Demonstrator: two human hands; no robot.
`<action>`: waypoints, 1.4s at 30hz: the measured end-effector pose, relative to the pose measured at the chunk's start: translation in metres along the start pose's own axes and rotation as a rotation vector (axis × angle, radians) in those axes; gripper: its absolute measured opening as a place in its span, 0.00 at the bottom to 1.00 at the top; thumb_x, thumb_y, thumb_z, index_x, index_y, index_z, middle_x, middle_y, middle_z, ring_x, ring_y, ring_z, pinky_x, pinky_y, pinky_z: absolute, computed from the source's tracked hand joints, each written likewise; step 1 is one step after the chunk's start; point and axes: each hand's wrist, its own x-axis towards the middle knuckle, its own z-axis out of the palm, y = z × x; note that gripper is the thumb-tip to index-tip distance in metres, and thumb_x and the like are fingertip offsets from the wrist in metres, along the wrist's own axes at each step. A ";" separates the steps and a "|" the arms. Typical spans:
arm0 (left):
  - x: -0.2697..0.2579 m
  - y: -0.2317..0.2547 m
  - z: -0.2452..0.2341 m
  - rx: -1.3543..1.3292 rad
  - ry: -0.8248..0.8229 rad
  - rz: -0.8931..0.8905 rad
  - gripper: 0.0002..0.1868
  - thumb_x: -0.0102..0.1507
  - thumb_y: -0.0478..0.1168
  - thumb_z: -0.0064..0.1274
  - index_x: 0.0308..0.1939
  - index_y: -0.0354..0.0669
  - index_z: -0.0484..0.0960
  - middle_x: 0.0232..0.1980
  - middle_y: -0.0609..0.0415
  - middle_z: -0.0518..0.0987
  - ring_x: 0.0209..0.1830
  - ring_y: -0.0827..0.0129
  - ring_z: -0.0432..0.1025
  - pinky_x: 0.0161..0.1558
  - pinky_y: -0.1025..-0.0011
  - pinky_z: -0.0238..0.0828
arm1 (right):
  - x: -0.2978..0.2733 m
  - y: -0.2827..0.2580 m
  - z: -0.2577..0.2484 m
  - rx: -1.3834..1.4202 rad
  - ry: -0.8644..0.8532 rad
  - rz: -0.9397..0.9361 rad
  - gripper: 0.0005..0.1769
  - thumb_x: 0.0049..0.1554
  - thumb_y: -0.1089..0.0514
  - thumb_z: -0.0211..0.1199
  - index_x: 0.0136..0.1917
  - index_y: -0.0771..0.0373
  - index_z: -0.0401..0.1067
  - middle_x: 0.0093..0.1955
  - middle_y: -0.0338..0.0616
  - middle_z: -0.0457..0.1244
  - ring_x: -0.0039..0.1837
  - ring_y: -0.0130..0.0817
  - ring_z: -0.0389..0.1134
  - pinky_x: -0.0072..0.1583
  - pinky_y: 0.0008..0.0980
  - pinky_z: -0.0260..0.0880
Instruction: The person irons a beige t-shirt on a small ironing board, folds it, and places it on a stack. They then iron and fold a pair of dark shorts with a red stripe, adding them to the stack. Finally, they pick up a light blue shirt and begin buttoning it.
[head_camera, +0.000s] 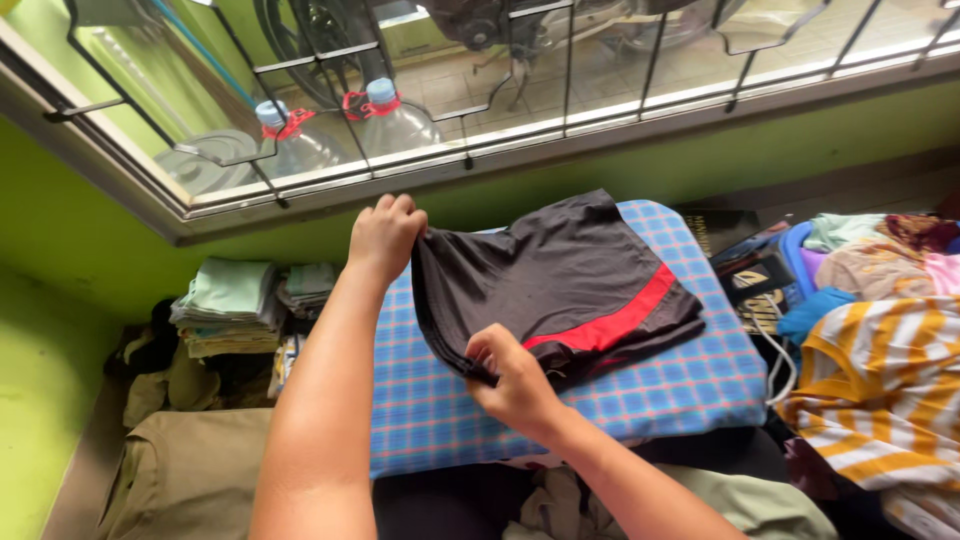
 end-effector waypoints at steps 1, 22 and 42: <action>-0.014 -0.009 0.007 0.000 -0.034 -0.030 0.07 0.57 0.34 0.55 0.31 0.56 0.81 0.41 0.62 0.77 0.49 0.63 0.74 0.43 0.61 0.71 | 0.000 0.006 0.014 0.003 -0.018 0.011 0.18 0.49 0.72 0.67 0.50 0.61 0.67 0.42 0.42 0.63 0.40 0.31 0.64 0.44 0.30 0.68; -0.179 0.070 -0.006 -0.477 -0.079 -0.081 0.13 0.59 0.46 0.64 0.38 0.44 0.80 0.46 0.53 0.77 0.49 0.56 0.71 0.49 0.59 0.65 | 0.019 0.085 -0.023 -0.230 0.090 0.020 0.08 0.55 0.62 0.67 0.50 0.62 0.77 0.49 0.45 0.69 0.50 0.33 0.73 0.48 0.30 0.74; -0.218 0.084 -0.019 -0.029 -0.112 -0.067 0.06 0.56 0.33 0.52 0.36 0.47 0.75 0.35 0.57 0.72 0.40 0.62 0.71 0.43 0.63 0.67 | -0.017 0.202 -0.223 -0.594 0.369 0.412 0.19 0.58 0.49 0.72 0.47 0.69 0.74 0.44 0.52 0.70 0.46 0.44 0.71 0.49 0.40 0.70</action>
